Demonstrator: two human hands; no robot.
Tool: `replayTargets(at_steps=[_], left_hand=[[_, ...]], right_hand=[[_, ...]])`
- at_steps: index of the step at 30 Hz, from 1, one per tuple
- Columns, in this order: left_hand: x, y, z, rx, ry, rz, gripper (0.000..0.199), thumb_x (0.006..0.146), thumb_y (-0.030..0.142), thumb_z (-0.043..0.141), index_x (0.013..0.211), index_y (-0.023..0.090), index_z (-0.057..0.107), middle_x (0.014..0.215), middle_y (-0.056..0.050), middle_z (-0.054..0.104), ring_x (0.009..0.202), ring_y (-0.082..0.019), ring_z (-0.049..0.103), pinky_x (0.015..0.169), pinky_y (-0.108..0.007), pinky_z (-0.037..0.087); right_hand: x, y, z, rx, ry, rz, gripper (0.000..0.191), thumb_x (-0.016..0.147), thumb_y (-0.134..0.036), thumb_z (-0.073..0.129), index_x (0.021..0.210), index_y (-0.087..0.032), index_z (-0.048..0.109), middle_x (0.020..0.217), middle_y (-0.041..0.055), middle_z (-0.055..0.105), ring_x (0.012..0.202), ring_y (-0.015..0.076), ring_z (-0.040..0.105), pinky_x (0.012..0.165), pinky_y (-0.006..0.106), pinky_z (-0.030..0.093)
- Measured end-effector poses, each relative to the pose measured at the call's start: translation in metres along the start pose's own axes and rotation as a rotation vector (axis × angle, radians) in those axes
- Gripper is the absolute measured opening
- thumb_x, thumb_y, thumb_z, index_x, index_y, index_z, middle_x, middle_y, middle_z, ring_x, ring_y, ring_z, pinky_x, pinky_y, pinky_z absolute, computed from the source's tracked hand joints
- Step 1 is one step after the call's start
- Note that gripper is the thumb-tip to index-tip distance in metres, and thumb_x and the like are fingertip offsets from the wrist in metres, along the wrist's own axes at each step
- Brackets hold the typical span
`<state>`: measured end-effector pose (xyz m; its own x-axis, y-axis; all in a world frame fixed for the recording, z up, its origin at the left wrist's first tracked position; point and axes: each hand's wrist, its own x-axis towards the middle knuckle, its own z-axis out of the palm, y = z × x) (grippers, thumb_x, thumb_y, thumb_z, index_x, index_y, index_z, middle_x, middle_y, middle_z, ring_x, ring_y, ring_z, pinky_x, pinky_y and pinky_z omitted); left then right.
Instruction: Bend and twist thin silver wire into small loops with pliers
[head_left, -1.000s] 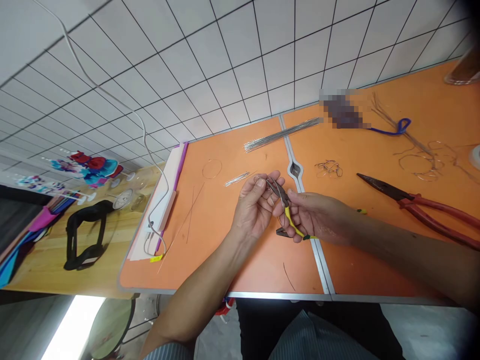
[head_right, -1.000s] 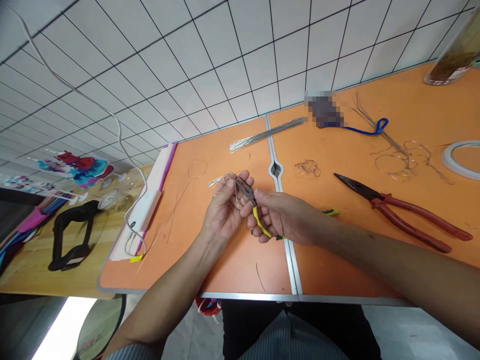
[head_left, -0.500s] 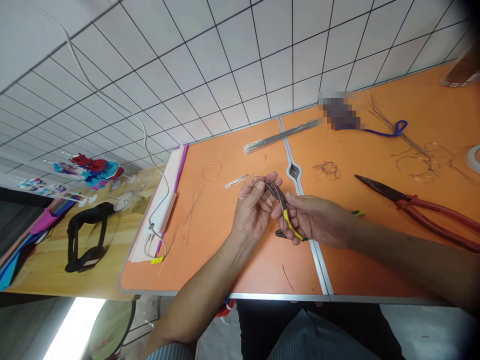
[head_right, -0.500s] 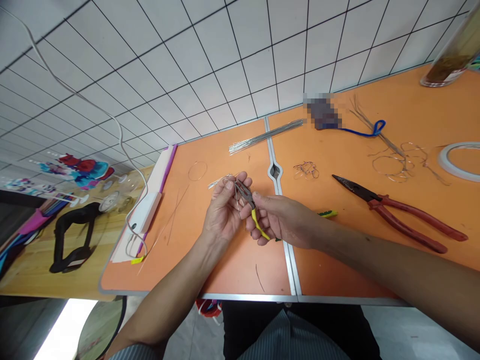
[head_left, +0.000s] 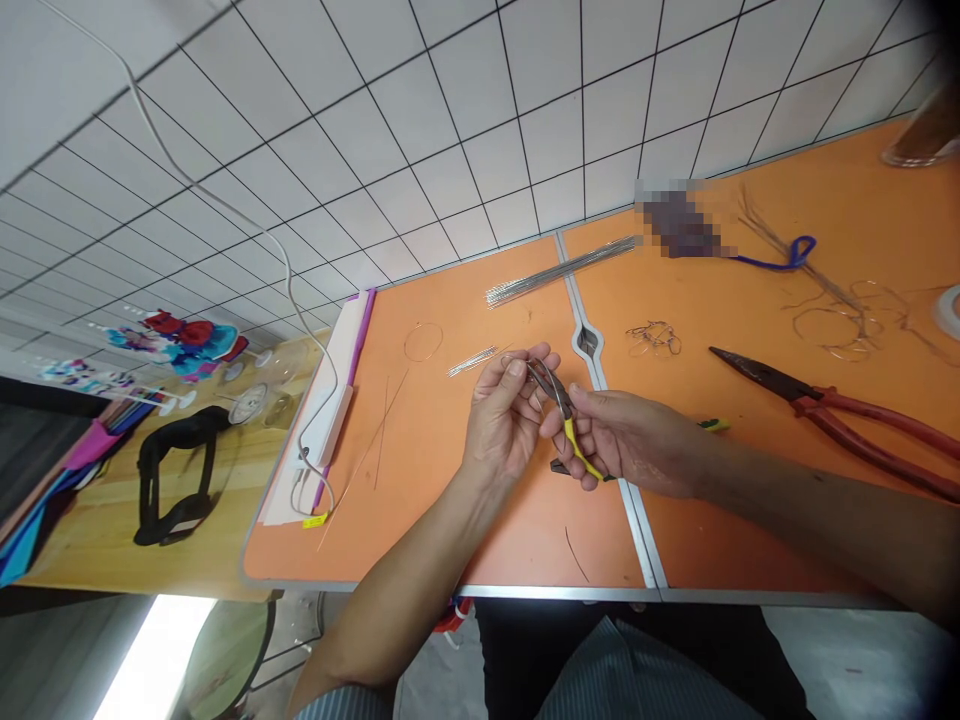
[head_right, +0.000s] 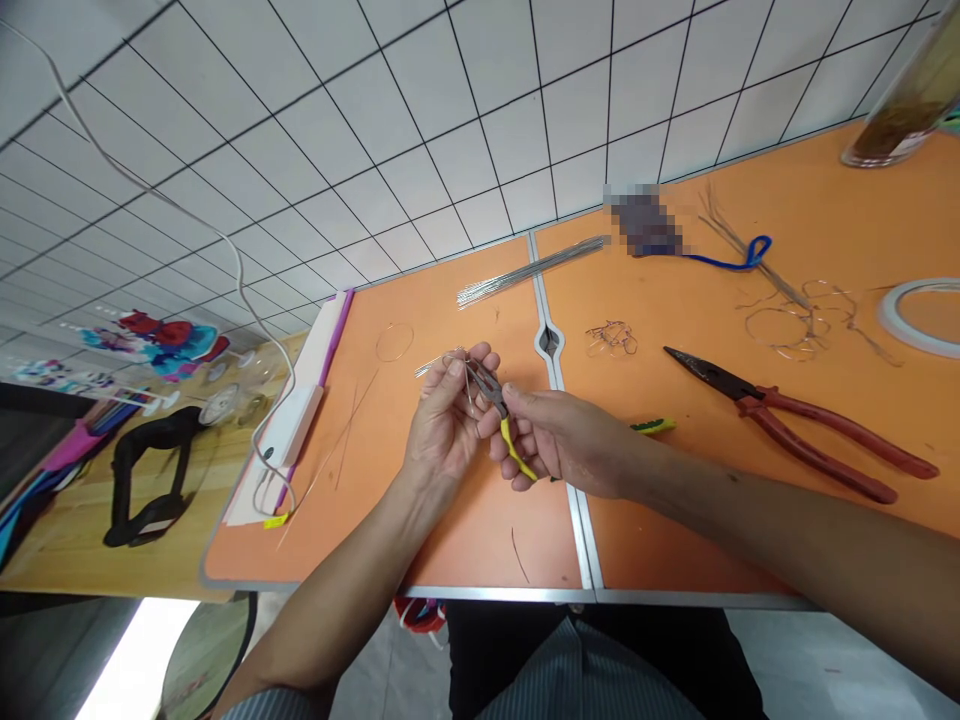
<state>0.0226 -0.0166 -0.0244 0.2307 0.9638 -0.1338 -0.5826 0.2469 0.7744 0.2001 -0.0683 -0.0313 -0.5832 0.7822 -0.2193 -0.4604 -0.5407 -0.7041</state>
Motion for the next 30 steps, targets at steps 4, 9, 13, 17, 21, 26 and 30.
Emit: replayTargets(at_steps=[4, 9, 13, 17, 21, 26, 30], left_hand=[[0.0006, -0.0012, -0.0014, 0.004, 0.009, -0.007, 0.017, 0.094, 0.026, 0.091, 0.100, 0.023, 0.076, 0.116, -0.005, 0.087, 0.113, -0.022, 0.085, 0.065, -0.020, 0.064], [0.0007, 0.0000, -0.0005, -0.017, 0.005, -0.025, 0.015, 0.093, 0.022, 0.090, 0.099, 0.022, 0.076, 0.111, -0.006, 0.087, 0.108, -0.024, 0.086, 0.055, -0.019, 0.059], [0.0004, 0.0010, 0.0014, -0.020, 0.028, -0.030, 0.012, 0.094, 0.019, 0.088, 0.097, 0.022, 0.077, 0.108, -0.005, 0.088, 0.105, -0.022, 0.086, 0.066, -0.021, 0.066], [0.0000, 0.0015, 0.0019, -0.028, 0.010, -0.020, 0.012, 0.094, 0.020, 0.088, 0.096, 0.022, 0.077, 0.109, -0.005, 0.087, 0.104, -0.021, 0.086, 0.073, -0.024, 0.068], [-0.0002, 0.0021, 0.0021, -0.026, -0.027, 0.020, 0.016, 0.092, 0.022, 0.093, 0.096, 0.021, 0.078, 0.106, -0.002, 0.086, 0.102, -0.019, 0.086, 0.070, -0.020, 0.065], [0.0012, 0.0012, 0.0020, -0.019, -0.044, 0.066, 0.022, 0.085, 0.025, 0.100, 0.094, 0.020, 0.080, 0.100, -0.002, 0.085, 0.100, -0.020, 0.086, 0.066, -0.019, 0.063], [0.0026, -0.0002, 0.0007, -0.024, -0.050, 0.073, 0.023, 0.083, 0.025, 0.102, 0.092, 0.021, 0.081, 0.096, -0.002, 0.085, 0.099, -0.021, 0.086, 0.069, -0.020, 0.065]], right_hand=[[-0.0003, 0.0000, -0.0004, 0.002, 0.002, 0.002, 0.054, 0.102, -0.072, 0.076, 0.107, -0.018, 0.078, 0.089, 0.0044, 0.072, 0.073, 0.0161, 0.067, 0.065, 0.029, 0.056], [0.0012, 0.0002, 0.0003, -0.006, 0.001, -0.015, 0.056, 0.100, -0.072, 0.078, 0.108, -0.017, 0.079, 0.087, 0.0040, 0.072, 0.069, 0.0151, 0.066, 0.062, 0.028, 0.053], [0.0020, 0.0013, 0.0006, -0.007, -0.001, -0.028, 0.055, 0.101, -0.071, 0.077, 0.107, -0.017, 0.079, 0.086, 0.0042, 0.072, 0.067, 0.0150, 0.065, 0.061, 0.029, 0.053], [0.0011, 0.0014, 0.0016, -0.006, 0.011, -0.026, 0.054, 0.102, -0.071, 0.076, 0.106, -0.017, 0.079, 0.086, 0.0044, 0.072, 0.070, 0.0154, 0.066, 0.063, 0.029, 0.053], [0.0006, 0.0008, 0.0033, -0.016, 0.021, -0.032, 0.054, 0.099, -0.071, 0.080, 0.104, -0.017, 0.079, 0.086, 0.0041, 0.072, 0.069, 0.0152, 0.066, 0.063, 0.029, 0.053], [0.0019, 0.0000, 0.0038, -0.027, 0.028, -0.039, 0.057, 0.093, -0.072, 0.086, 0.099, -0.017, 0.077, 0.085, 0.0041, 0.072, 0.068, 0.0152, 0.066, 0.062, 0.028, 0.053], [0.0018, -0.0001, 0.0032, -0.011, 0.019, -0.035, 0.058, 0.093, -0.074, 0.085, 0.101, -0.016, 0.078, 0.084, 0.0035, 0.072, 0.067, 0.0148, 0.066, 0.061, 0.028, 0.053]])
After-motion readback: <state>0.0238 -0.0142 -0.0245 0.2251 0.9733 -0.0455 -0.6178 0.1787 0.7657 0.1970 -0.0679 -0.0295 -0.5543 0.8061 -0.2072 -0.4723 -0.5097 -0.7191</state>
